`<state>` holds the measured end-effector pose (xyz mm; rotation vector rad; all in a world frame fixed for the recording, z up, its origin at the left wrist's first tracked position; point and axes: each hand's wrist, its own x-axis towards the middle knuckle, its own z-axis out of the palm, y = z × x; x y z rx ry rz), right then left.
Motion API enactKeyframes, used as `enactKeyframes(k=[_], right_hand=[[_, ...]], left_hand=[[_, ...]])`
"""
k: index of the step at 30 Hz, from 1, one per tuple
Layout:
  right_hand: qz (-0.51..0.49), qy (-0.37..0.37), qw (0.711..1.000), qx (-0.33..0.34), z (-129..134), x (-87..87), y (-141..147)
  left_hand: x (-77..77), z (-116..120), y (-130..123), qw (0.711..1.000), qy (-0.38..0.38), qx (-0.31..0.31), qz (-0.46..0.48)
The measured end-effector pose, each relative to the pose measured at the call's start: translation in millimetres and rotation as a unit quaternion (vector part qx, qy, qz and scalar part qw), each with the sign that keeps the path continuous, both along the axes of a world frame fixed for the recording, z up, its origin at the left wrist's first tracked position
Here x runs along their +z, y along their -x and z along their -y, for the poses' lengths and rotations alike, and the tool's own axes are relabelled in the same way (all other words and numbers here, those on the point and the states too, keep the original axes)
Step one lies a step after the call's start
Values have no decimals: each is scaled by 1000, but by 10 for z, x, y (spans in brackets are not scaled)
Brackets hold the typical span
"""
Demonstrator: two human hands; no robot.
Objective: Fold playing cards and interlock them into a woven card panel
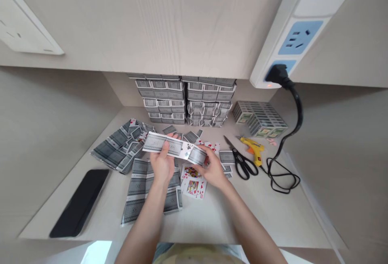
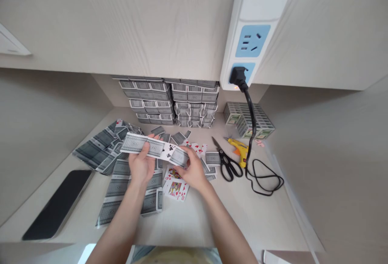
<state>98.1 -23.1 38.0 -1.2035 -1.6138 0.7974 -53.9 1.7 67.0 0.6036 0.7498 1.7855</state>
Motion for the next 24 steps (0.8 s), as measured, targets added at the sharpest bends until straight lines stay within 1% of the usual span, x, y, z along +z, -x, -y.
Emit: enactKeyframes(k=[5, 8, 11, 18, 24], right_hand=[[17, -10, 1000, 18, 12, 37, -19], [26, -32, 998, 40, 20, 57, -23], [32, -44, 998, 44, 24, 58, -24], [21, -36, 998, 40, 24, 1, 7], [8, -24, 999, 39, 33, -14, 36]], left_hand=[[13, -11, 15, 1000, 19, 0, -7], [21, -15, 28, 999, 32, -16, -16], [15, -14, 33, 999, 41, -25, -15], [8, 8, -20, 998, 41, -46, 23], [-8, 47, -114, 993, 75, -88, 0]])
